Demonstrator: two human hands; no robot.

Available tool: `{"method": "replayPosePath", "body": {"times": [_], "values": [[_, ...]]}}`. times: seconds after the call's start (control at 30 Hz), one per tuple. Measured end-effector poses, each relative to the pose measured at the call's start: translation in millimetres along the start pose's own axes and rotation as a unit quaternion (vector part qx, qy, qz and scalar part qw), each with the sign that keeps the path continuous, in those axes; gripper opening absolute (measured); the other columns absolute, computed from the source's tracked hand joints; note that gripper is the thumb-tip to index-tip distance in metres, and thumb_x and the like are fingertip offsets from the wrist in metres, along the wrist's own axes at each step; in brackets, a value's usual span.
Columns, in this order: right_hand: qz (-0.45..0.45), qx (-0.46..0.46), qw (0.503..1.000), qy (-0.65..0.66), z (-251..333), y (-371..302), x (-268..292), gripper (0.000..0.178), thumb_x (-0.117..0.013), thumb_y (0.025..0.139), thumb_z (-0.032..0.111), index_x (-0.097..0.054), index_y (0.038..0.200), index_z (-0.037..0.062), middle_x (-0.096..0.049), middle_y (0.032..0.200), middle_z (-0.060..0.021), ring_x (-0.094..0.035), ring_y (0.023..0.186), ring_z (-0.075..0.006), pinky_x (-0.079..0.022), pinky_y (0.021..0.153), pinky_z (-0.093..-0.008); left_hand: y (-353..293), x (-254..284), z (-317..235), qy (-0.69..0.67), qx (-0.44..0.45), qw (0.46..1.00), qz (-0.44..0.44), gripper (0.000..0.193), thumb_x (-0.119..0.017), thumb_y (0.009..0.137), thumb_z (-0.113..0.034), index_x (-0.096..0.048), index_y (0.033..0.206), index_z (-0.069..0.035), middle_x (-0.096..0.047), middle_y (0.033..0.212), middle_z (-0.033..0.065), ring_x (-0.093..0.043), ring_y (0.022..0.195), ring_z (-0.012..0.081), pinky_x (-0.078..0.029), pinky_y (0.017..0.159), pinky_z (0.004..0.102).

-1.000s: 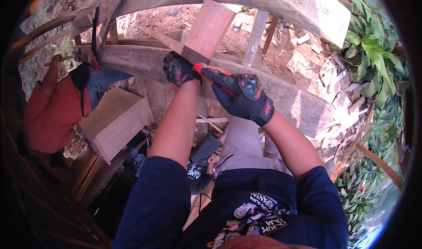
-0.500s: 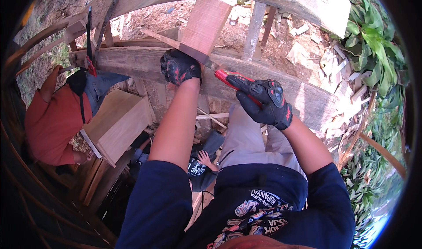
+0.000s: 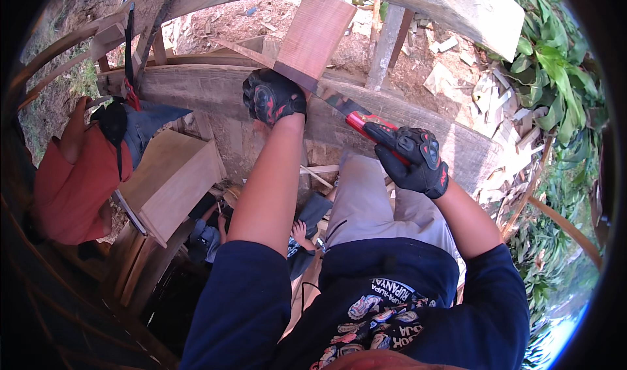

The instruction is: The person uses a hand saw to cut a small wooden block resting on a larger wooden beam. They hold the block steady with their left hand while sawing with their right hand. The person completes the cut and separates the block from the beam.

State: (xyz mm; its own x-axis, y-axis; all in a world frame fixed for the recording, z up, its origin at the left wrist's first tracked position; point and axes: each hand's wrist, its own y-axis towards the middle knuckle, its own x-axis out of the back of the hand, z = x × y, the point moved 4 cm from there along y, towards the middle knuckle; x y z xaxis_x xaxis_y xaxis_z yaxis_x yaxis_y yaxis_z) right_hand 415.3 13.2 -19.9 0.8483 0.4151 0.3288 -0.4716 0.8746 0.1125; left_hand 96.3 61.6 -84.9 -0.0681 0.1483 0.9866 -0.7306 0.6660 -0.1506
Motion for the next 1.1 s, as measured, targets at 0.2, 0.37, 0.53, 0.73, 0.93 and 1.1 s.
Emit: {"method": "replayPosePath", "body": {"times": [0.2, 0.37, 0.53, 0.73, 0.93, 1.1], "values": [[0.02, -0.037, 0.999, 0.022, 10, 26, -10, 0.048, -0.078, 0.091, 0.012, -0.074, 0.139, 0.0158, -0.074, 0.088, -0.0139, -0.072, 0.072, -0.0338, -0.056, 0.065, -0.0449, 1, -5, 2, 0.055, 0.008, 0.998, -0.009, 0.039, -0.068, 0.096, -0.042, -0.076, 0.114, -0.009, -0.071, 0.119, 0.0203, -0.069, 0.115, 0.0366, -0.055, 0.099, 0.0492], [-0.019, 0.012, 0.998, 0.059, 8, 75, -47, 0.054, -0.078, 0.093, 0.013, -0.071, 0.146, 0.0213, -0.076, 0.089, -0.0146, -0.072, 0.072, -0.0339, -0.056, 0.065, -0.0442, -7, 18, -14, 0.065, -0.043, 0.997, 0.003, 0.041, -0.071, 0.092, -0.044, -0.076, 0.114, -0.01, -0.07, 0.121, 0.019, -0.067, 0.117, 0.036, -0.055, 0.1, 0.0487], [-0.038, 0.014, 0.998, 0.057, 1, 59, -40, 0.055, -0.079, 0.092, 0.01, -0.071, 0.146, 0.0202, -0.07, 0.079, -0.0135, -0.068, 0.067, -0.0345, -0.053, 0.062, -0.044, -13, 16, -12, 0.087, -0.083, 0.992, -0.037, 0.045, -0.076, 0.088, -0.047, -0.076, 0.115, -0.012, -0.069, 0.122, 0.0174, -0.066, 0.118, 0.0353, -0.054, 0.1, 0.048], [0.033, -0.027, 0.999, 0.005, 3, 8, 2, 0.055, -0.079, 0.089, 0.011, -0.073, 0.143, 0.0203, -0.067, 0.074, -0.0112, -0.068, 0.066, -0.0327, -0.055, 0.063, -0.0445, 6, -15, 14, -0.019, -0.009, 1.0, 0.008, 0.038, -0.068, 0.095, -0.042, -0.076, 0.114, -0.01, -0.07, 0.121, 0.0164, -0.066, 0.118, 0.0355, -0.054, 0.101, 0.0494], [0.017, -0.017, 1.0, 0.02, 6, 31, -21, 0.055, -0.079, 0.09, 0.014, -0.072, 0.144, 0.023, -0.068, 0.076, -0.0122, -0.07, 0.068, -0.0326, -0.055, 0.063, -0.0443, 4, -13, 7, -0.008, 0.0, 1.0, -0.006, 0.037, -0.064, 0.097, -0.04, -0.076, 0.113, -0.009, -0.07, 0.12, 0.0176, -0.066, 0.117, 0.0363, -0.054, 0.101, 0.0497], [-0.032, -0.007, 0.998, 0.056, 13, 71, -47, 0.055, -0.075, 0.096, 0.018, -0.068, 0.149, 0.0275, -0.073, 0.083, -0.014, -0.071, 0.068, -0.0336, -0.056, 0.064, -0.0452, 0, 3, -2, 0.024, -0.033, 0.999, -0.011, 0.037, -0.063, 0.098, -0.039, -0.076, 0.112, -0.008, -0.071, 0.12, 0.0187, -0.067, 0.116, 0.037, -0.054, 0.1, 0.0498]]}}
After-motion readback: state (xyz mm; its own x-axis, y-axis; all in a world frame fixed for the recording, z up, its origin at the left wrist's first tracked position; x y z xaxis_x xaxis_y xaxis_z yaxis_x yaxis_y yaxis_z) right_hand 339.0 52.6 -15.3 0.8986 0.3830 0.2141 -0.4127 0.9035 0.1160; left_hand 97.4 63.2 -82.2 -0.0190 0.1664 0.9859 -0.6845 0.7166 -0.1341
